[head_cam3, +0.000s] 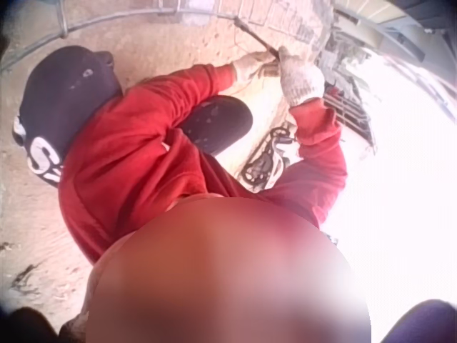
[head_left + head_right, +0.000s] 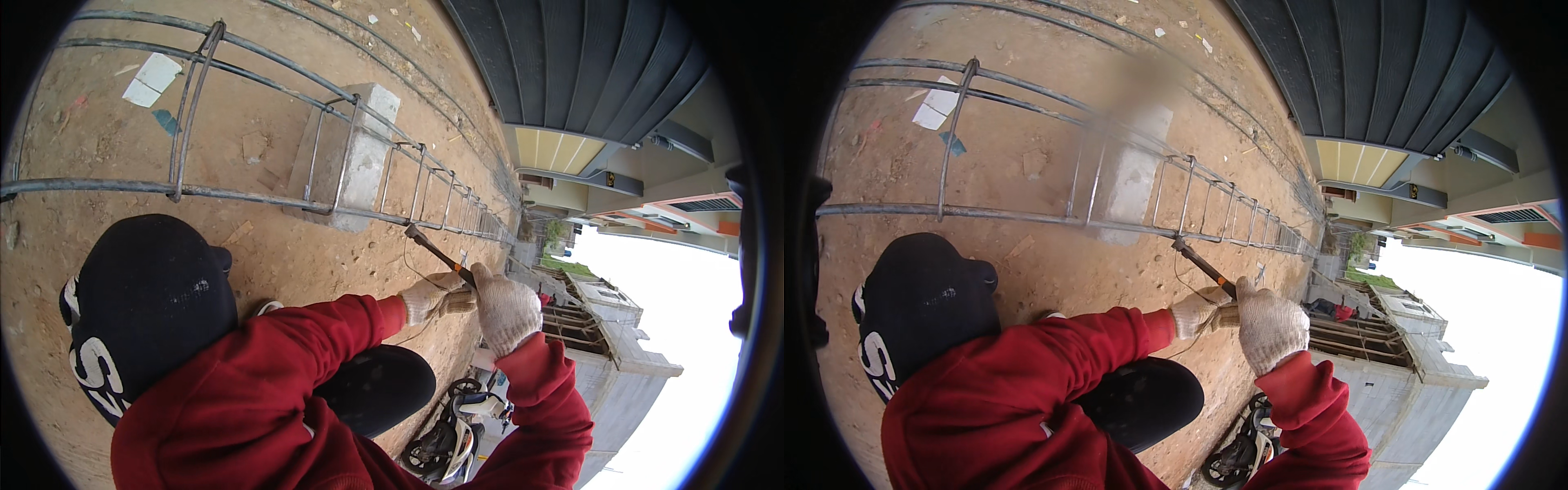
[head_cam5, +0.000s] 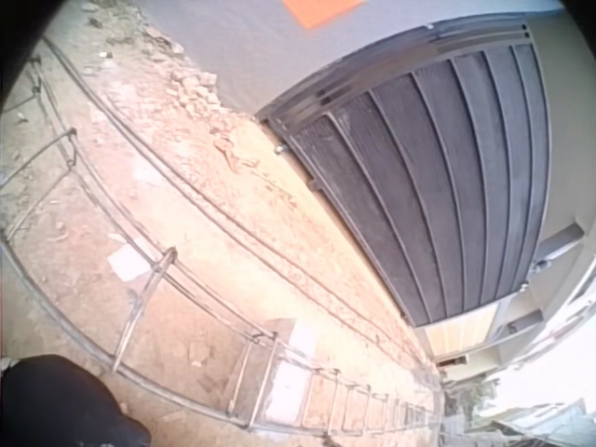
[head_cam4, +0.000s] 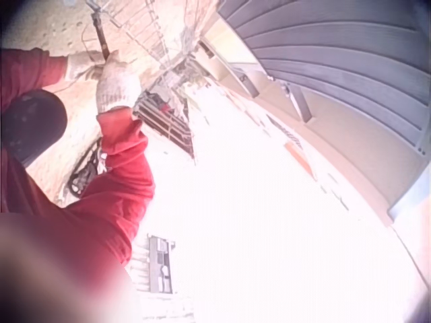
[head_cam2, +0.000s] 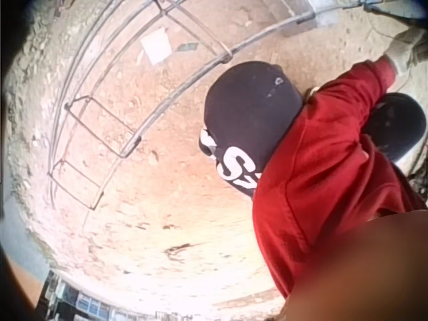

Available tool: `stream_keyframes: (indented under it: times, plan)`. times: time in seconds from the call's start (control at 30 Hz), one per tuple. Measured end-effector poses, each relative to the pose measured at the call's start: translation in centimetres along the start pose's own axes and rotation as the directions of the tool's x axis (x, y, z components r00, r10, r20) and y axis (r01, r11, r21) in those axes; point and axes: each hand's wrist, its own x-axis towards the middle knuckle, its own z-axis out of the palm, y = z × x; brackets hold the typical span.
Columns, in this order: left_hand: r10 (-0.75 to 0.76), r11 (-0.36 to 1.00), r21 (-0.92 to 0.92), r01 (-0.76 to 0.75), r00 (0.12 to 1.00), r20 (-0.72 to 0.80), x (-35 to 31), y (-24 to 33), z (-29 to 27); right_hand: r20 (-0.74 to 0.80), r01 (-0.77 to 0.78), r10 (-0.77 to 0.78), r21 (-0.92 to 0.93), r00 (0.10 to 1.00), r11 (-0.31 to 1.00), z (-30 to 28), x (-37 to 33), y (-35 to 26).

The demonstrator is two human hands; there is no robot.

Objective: The person assembles a rebar cage by tying intersecting steel bars with wire. They use pliers to twist and secure the wire at each joint, moving along the structure to complete multiple connections.

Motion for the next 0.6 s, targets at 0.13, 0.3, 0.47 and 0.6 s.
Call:
stream_keyframes:
  times: [0.13,0.3,0.47,0.6]
  plan:
    - [0.049,0.998,0.031,-0.049,0.999,0.011,-0.4,0.6,0.3,-0.029,0.008,-0.007,0.025,1.0,1.0,0.1,-0.1,-0.4]
    - [-0.029,0.984,0.171,0.059,0.985,-0.17,-0.7,1.3,1.6,-0.035,-0.028,0.027,-0.032,0.999,0.999,0.2,-0.3,-1.0]
    - [0.001,0.992,0.126,0.018,0.989,-0.151,-1.0,1.5,2.3,-0.031,-0.084,0.082,-0.077,0.996,0.993,0.4,-0.3,-2.2]
    - [0.059,0.995,0.093,-0.044,0.984,-0.167,-1.1,1.4,2.7,-0.073,-0.052,0.043,-0.128,0.996,0.99,0.7,0.1,-2.3]
